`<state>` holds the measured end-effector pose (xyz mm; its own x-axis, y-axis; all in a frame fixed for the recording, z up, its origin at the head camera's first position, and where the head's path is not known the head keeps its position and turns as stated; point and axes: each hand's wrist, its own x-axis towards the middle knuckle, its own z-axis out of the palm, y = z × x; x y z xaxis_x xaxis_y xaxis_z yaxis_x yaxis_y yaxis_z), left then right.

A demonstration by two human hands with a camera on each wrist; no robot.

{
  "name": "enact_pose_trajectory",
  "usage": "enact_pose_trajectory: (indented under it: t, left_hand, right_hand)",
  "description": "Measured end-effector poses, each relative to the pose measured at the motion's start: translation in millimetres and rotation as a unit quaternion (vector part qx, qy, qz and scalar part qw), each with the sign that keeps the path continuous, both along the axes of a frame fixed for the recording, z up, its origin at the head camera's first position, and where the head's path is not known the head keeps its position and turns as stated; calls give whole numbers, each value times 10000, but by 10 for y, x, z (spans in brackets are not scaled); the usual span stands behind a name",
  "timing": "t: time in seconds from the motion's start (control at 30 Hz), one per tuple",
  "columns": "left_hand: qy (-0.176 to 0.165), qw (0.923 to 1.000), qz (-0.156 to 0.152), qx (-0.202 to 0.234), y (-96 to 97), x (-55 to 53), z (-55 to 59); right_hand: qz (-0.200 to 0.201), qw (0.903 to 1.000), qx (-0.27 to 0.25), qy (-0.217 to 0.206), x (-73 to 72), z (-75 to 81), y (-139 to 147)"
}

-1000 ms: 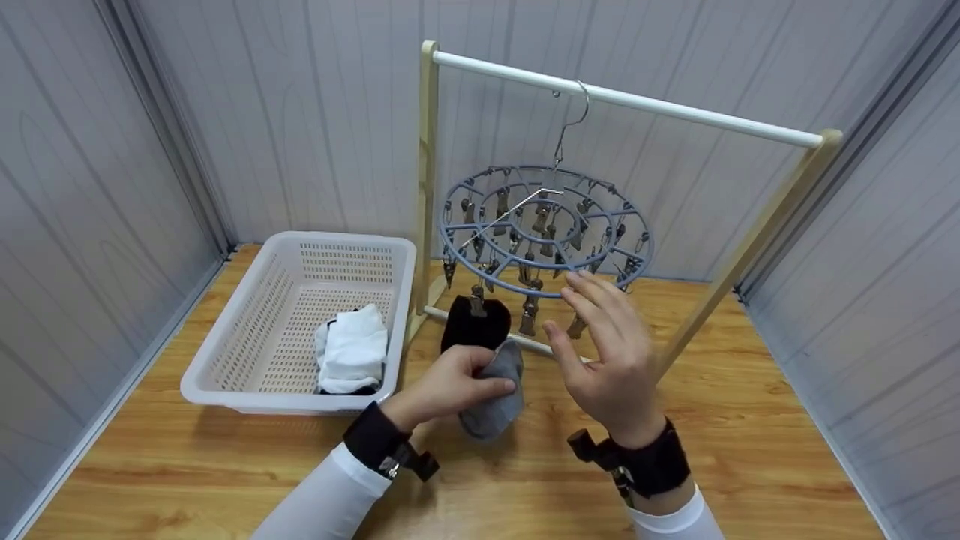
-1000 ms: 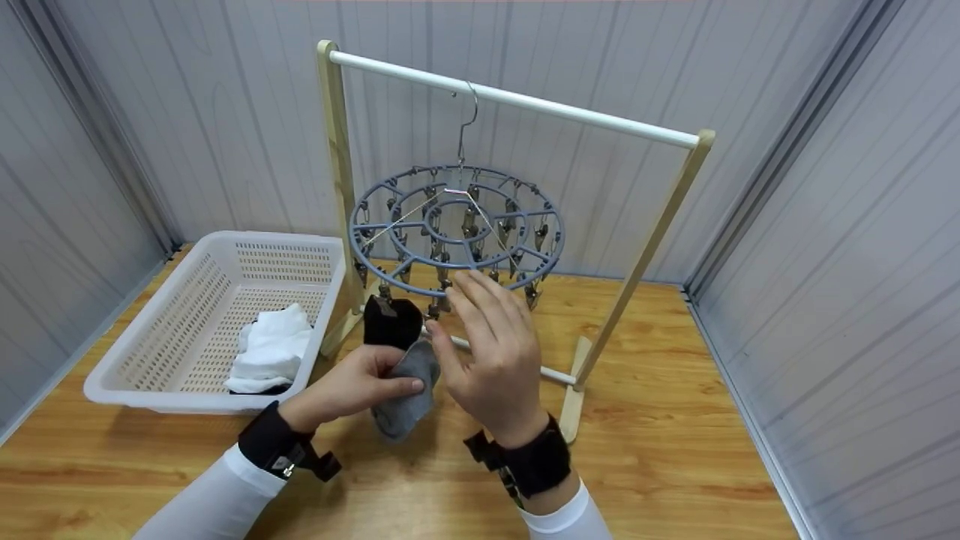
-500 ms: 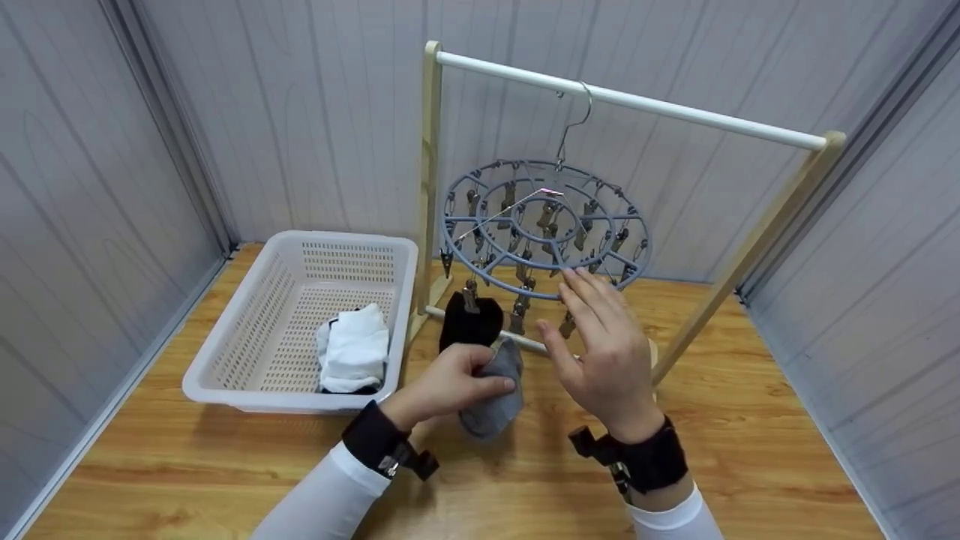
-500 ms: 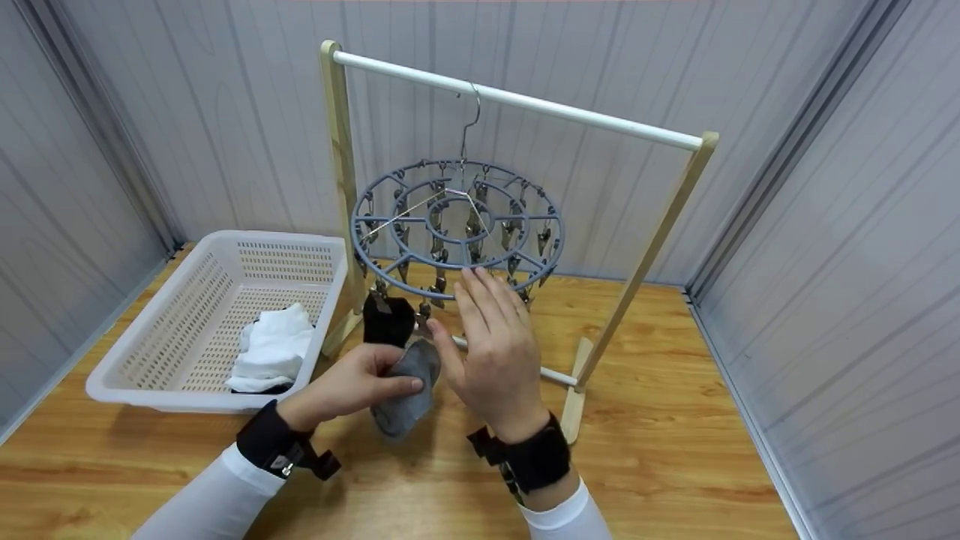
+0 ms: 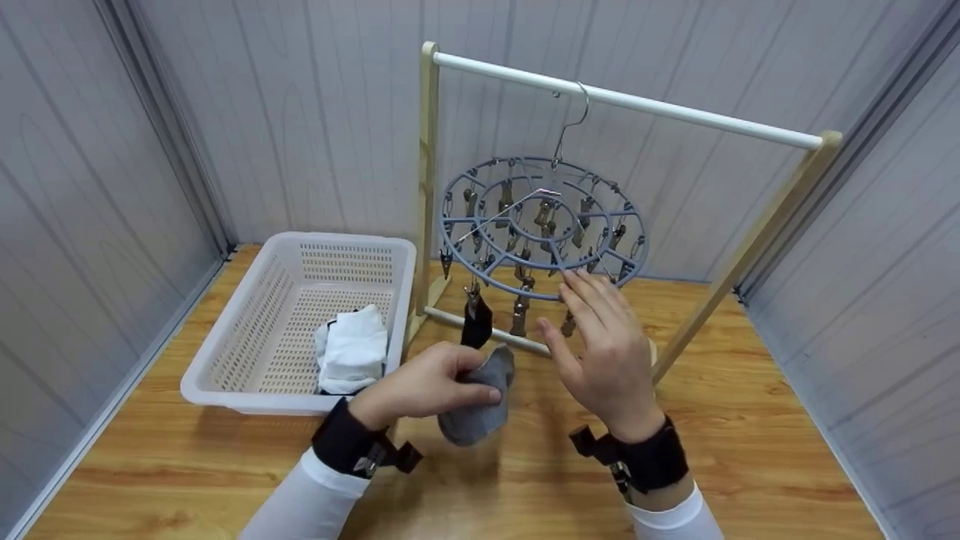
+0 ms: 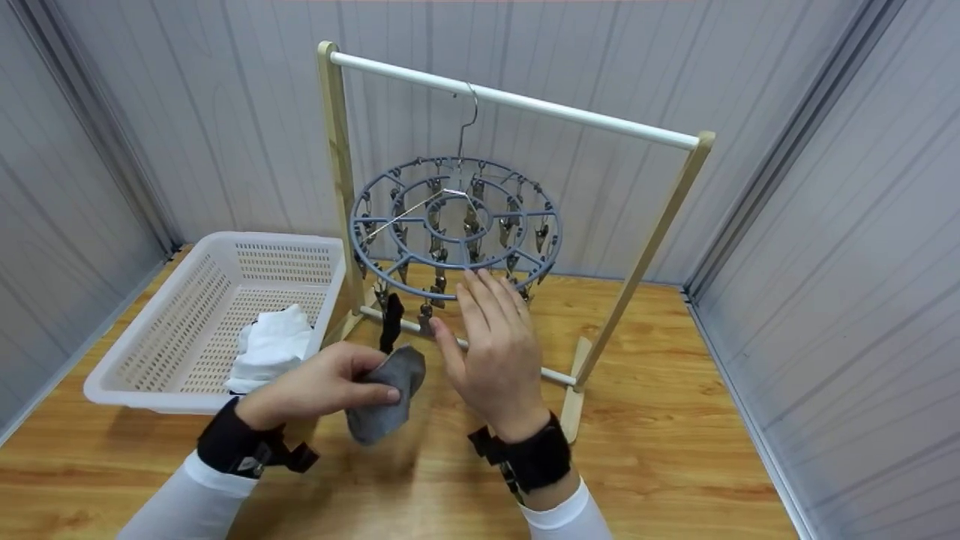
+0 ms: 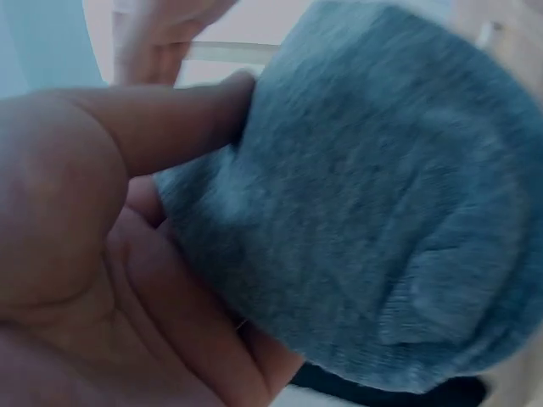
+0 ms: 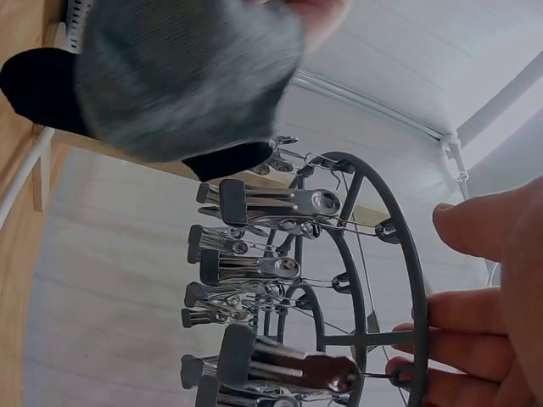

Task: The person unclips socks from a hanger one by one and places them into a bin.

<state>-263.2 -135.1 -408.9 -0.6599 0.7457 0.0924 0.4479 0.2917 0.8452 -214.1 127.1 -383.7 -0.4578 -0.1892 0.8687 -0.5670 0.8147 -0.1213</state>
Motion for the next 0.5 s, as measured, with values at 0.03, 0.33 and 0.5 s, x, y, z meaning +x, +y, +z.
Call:
enact_pose_trajectory:
  t: [0.03, 0.33, 0.5]
  left_hand:
    - [17, 10000, -11, 5, -35, 11, 43]
    - [182, 9971, 430, 593, -420, -64, 286]
    - [245, 9909, 1185, 597, -636, -177, 415]
  right_hand:
    - [-5, 10000, 7, -9, 1, -1, 1]
    - [-25, 9999, 119, -44, 3, 5, 16]
    - [8, 9999, 90, -50, 7, 11, 12]
